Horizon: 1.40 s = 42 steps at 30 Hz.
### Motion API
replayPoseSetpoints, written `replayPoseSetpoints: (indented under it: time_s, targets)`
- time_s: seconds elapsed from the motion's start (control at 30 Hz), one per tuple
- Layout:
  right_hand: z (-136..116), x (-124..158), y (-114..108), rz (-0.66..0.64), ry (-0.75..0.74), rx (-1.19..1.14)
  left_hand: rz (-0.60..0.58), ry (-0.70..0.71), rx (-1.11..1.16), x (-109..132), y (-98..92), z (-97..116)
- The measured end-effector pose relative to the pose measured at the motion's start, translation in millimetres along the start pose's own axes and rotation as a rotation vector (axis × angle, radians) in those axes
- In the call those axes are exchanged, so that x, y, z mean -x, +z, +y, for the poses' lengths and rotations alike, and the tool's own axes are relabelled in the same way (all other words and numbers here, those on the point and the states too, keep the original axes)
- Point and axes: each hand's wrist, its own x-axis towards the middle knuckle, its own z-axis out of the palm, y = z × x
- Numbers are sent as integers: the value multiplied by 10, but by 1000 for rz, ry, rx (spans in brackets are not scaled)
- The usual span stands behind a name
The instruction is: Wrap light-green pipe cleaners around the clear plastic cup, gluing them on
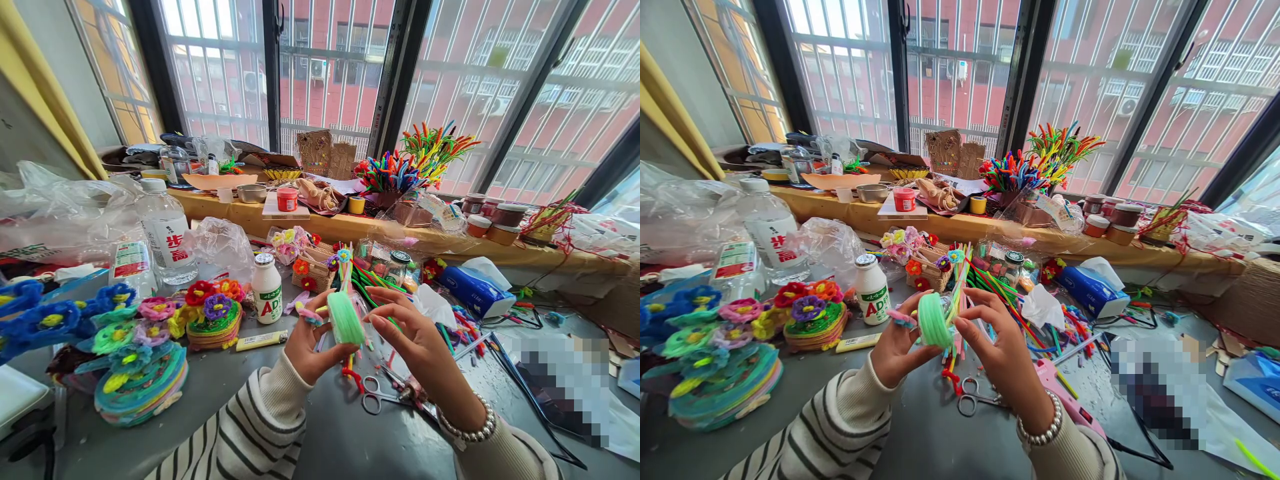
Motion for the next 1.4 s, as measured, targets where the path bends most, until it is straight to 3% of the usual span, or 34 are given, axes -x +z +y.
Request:
replayPoseSetpoints:
  time_s: [0.13, 0.23, 0.43, 0.53, 0.63, 0.83, 0.93, 1.13, 1.4]
  targets:
    - [24, -2, -4, -4, 43, -45, -107, 117, -195, 8, -27, -6]
    - [38, -2, 2, 0, 44, -74, -99, 157, -215, 8, -42, -9]
    - [53, -7, 15, 15, 0, -49, -73, -28, 77, -4, -26, 2]
    - [51, -8, 5, -5, 1, -30, -48, -47, 106, 4, 3, 20]
    - [46, -10, -9, -8, 8, 3, -13, 5, 52, 16, 13, 16]
    - [67, -13, -8, 38, 1, -20, -136, 203, -229, 28, -40, -18]
    - [89, -20, -55, 40, -14, 7, -80, 194, -209, 20, -47, -11]
    - [45, -200, -317, 28, -152, 303, 164, -4, -16, -29, -23, -7]
    - [-206, -628, -479, -236, -349, 683, 218, -139, -124, -59, -30, 26]
